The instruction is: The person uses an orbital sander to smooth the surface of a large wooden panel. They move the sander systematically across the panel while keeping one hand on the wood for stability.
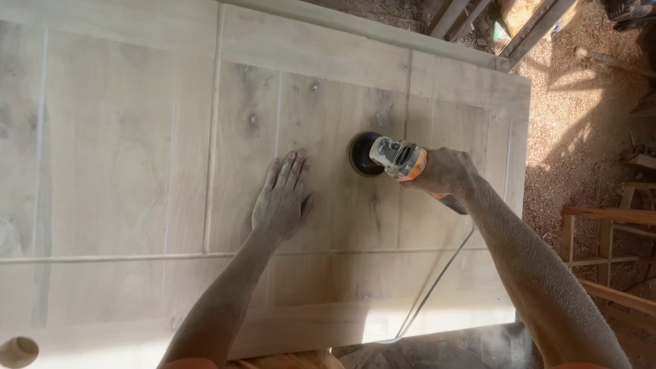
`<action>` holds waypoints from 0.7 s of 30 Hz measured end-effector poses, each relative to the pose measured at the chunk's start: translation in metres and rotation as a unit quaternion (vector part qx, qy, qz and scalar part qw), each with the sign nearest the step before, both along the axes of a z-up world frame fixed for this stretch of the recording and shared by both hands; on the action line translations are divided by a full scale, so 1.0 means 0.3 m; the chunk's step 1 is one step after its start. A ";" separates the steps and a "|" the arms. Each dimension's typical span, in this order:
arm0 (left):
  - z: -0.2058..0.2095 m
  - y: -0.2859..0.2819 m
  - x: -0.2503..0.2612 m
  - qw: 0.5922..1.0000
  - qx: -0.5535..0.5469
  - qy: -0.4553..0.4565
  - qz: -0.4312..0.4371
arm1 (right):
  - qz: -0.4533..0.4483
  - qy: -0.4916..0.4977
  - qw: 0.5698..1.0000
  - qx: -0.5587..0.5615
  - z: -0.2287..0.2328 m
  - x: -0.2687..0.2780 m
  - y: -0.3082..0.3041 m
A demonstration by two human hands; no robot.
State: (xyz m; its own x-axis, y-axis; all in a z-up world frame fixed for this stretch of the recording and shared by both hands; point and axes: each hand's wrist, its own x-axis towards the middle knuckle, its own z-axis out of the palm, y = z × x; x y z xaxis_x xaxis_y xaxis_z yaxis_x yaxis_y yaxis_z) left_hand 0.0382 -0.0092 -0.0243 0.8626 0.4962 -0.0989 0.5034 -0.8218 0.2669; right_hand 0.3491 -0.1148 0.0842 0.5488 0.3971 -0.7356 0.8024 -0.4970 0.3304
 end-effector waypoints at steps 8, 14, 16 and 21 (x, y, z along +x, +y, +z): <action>-0.003 0.024 0.070 0.999 -0.037 -0.011 0.016 | -0.016 -0.017 0.998 0.054 -0.070 0.362 0.169; -0.004 0.012 0.067 0.999 -0.046 -0.008 0.022 | -0.034 0.005 0.995 0.097 -0.062 0.327 0.151; -0.014 0.018 0.070 0.999 -0.038 -0.007 0.017 | -0.030 0.010 0.998 0.052 -0.032 0.256 0.111; -0.020 0.015 0.061 0.998 -0.051 -0.043 0.014 | 0.022 0.027 0.999 -0.015 0.014 0.036 -0.085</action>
